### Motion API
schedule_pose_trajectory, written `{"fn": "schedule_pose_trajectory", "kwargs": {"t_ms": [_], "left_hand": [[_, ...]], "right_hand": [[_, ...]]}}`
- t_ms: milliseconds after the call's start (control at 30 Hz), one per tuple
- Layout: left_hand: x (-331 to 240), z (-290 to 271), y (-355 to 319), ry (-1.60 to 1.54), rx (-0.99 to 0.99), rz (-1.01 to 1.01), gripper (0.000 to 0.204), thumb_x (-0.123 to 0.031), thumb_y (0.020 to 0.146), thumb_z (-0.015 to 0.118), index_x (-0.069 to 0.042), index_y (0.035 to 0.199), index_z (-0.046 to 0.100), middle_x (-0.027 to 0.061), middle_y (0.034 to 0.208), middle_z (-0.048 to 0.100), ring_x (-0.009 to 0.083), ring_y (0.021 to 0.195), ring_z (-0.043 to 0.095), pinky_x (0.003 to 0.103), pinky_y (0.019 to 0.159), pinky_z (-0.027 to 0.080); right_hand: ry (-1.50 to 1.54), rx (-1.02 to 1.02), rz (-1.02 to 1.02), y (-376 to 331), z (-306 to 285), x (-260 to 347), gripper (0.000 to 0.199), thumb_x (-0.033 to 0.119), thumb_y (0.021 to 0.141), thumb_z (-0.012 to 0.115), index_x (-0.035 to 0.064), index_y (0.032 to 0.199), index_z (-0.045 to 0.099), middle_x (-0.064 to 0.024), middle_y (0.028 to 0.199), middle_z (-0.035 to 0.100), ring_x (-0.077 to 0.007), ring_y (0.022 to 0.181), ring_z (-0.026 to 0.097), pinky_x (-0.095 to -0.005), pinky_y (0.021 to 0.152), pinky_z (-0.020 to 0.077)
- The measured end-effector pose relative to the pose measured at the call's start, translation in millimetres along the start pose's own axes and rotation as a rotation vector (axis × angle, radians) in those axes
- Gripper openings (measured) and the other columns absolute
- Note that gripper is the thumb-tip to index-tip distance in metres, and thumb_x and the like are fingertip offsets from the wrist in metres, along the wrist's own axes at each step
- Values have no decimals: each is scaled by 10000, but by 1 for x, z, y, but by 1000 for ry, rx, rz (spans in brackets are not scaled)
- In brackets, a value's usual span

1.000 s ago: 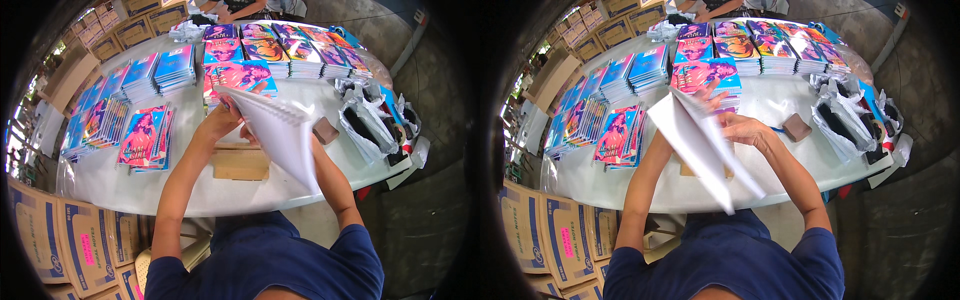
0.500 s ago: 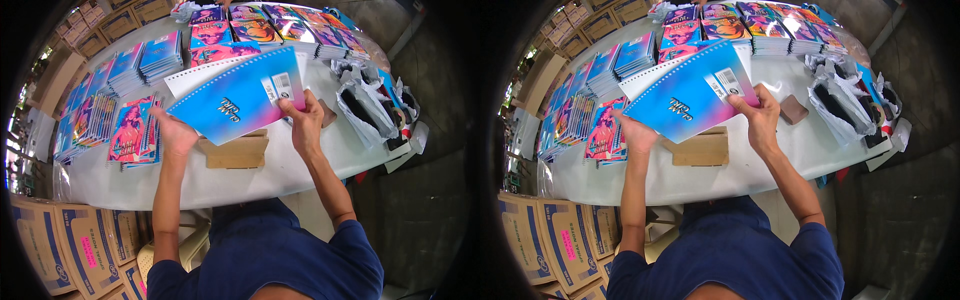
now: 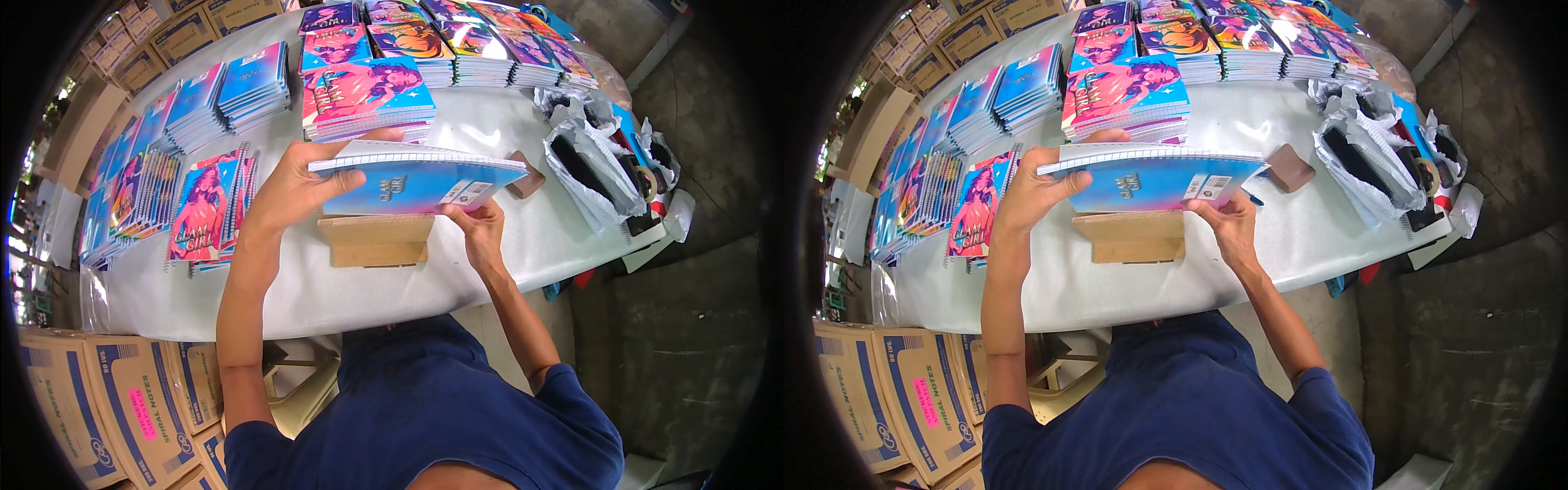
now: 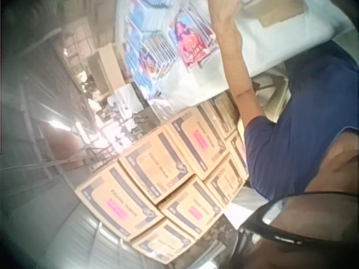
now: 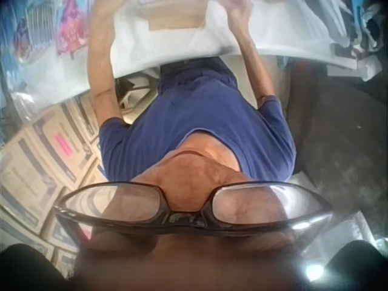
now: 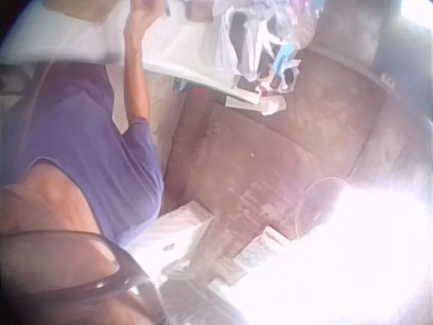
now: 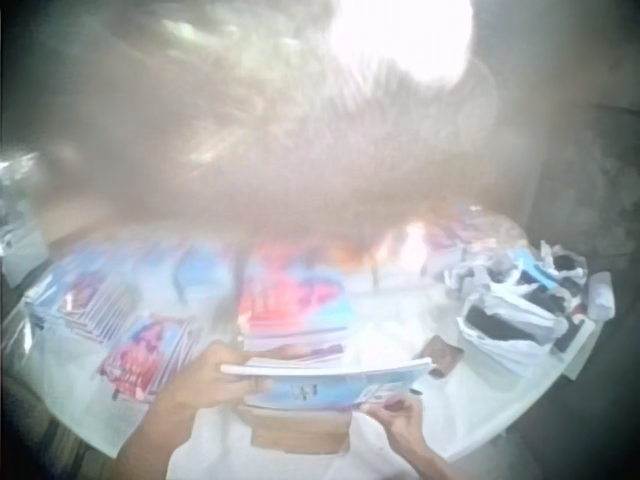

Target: The person is binding spiral notebooks by threading a wire coil through pre-punched holes in stacked paper and covers, then using pliers to cut and crimp the ends of the coil.

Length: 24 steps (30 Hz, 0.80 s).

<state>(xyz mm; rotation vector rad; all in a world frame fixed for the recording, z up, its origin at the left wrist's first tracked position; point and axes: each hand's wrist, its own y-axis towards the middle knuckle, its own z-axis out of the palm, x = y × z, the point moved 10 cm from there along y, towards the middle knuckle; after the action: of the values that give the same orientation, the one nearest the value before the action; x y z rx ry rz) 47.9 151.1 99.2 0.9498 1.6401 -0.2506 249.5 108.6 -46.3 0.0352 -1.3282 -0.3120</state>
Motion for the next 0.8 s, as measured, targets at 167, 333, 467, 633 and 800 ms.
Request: {"fn": "schedule_pose_trajectory", "kwargs": {"t_ms": [167, 333, 467, 633, 800], "left_hand": [[72, 1, -35, -73, 25, -197, 484, -229, 856, 702, 47, 1240, 598, 127, 1382, 536, 241, 1312, 455, 381, 1106, 315], [124, -28, -91, -320, -561, -47, 1047, -314, 728, 834, -93, 1522, 188, 140, 1538, 304, 287, 1428, 271, 396, 1125, 282], [134, -4, -86, -398, -632, -11, 1306, -463, 636, 875, -120, 1547, 4, 170, 1562, 231, 327, 1452, 203, 419, 1152, 220], [146, -6, -98, -319, -702, -56, 1313, -533, 623, 857, -119, 1546, 20, 171, 1574, 196, 328, 1463, 158, 416, 1161, 187], [138, 0, -90, -299, -637, -93, 1308, -548, 623, 849, -119, 1548, 30, 168, 1579, 185, 333, 1462, 162, 426, 1164, 161]], "right_hand": [[-498, 198, -74, -11, -5, -27, 210, 27, 850, 704, 10, 1054, 655, -44, 1025, 682, -146, 975, 606, -310, 894, 475], [-531, 284, -3, -12, 3, -15, 522, 67, 775, 771, 39, 1231, 520, -64, 1154, 594, -188, 1112, 546, -342, 987, 412], [-333, 274, -85, -17, 43, 2, 717, 111, 759, 803, 57, 1335, 379, -85, 1257, 469, -210, 1204, 457, -351, 1036, 362], [-371, 234, 41, -20, 33, -13, 711, 148, 792, 788, 51, 1337, 342, -96, 1197, 415, -231, 1121, 427, -382, 1021, 365], [-524, 322, -86, -25, 43, -12, 696, 105, 806, 761, 0, 1350, 339, -175, 1291, 447, -291, 1227, 450, -411, 1065, 341]]}}
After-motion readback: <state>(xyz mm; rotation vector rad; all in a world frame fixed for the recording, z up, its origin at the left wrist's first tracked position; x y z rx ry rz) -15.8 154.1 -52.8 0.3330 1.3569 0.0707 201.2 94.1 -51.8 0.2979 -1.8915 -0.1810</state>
